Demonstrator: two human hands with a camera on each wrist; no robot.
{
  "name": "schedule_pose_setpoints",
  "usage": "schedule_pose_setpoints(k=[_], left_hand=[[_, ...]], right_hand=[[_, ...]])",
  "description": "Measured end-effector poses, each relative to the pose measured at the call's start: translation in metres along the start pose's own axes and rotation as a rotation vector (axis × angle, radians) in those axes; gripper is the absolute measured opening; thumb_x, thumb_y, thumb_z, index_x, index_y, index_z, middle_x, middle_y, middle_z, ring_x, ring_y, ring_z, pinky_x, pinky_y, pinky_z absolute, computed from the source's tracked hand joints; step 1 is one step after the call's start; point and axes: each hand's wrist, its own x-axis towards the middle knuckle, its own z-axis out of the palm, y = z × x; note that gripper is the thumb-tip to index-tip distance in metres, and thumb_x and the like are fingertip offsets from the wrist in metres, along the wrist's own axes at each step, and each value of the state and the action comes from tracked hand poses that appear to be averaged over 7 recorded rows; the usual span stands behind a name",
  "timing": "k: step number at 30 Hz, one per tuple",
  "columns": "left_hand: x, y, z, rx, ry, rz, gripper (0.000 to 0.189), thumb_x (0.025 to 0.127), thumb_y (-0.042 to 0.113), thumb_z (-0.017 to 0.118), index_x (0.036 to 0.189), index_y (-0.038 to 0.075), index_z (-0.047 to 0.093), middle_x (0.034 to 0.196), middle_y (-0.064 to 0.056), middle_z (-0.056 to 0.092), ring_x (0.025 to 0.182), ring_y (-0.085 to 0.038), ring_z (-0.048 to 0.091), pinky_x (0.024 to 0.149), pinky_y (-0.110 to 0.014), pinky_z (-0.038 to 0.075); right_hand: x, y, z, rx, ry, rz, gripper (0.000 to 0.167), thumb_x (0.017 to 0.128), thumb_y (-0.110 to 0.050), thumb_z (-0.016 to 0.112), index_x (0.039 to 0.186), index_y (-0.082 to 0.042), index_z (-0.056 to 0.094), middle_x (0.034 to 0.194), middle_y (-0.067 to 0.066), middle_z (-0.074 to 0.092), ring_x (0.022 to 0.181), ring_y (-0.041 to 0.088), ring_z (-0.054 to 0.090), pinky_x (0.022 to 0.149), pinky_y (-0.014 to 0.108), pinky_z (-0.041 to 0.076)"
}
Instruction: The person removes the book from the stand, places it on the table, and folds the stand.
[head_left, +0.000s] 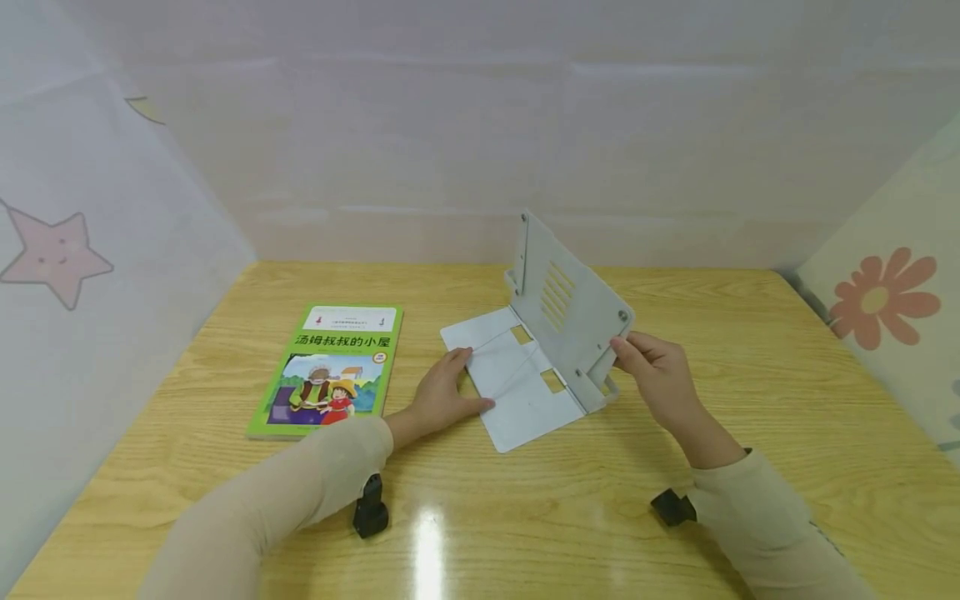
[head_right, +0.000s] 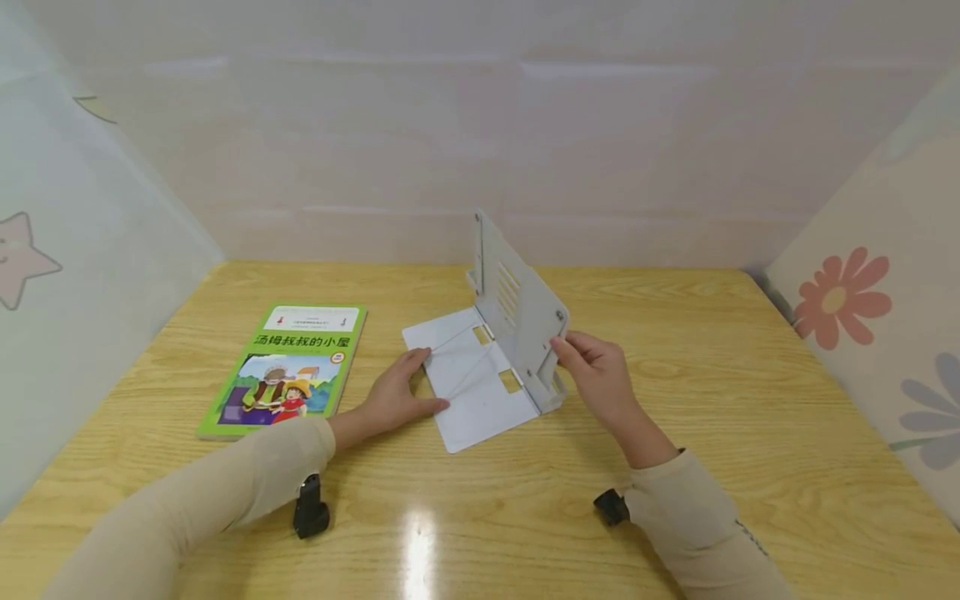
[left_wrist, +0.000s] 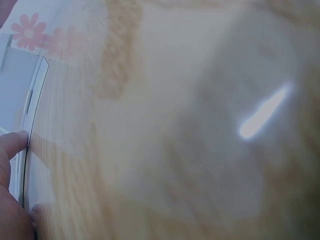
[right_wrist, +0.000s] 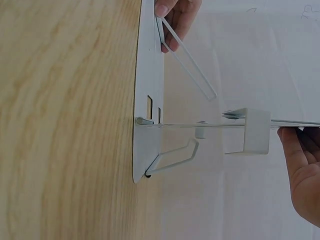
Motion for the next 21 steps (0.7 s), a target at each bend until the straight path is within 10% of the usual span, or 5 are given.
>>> schedule_pose_setpoints(k=[21], left_hand=[[-0.0011, -0.0016, 0.0005, -0.002, -0.015, -0.016, 0.081, 0.07, 0.039, 0.069, 0.131, -0.001, 0.033, 0.133, -0.017, 0.031, 0.121, -0.029, 0.027, 0.098, -0.039, 0.024]], right_hand=[[-0.0006, 0.0023, 0.0006, 0.054, 0.032, 0.01, 0.019, 0.088, -0.005, 0.047, 0.093, 0.001, 0.064, 0.09, 0.002, 0.063, 0.082, 0.009, 0.06, 0.069, 0.022, 0.048]])
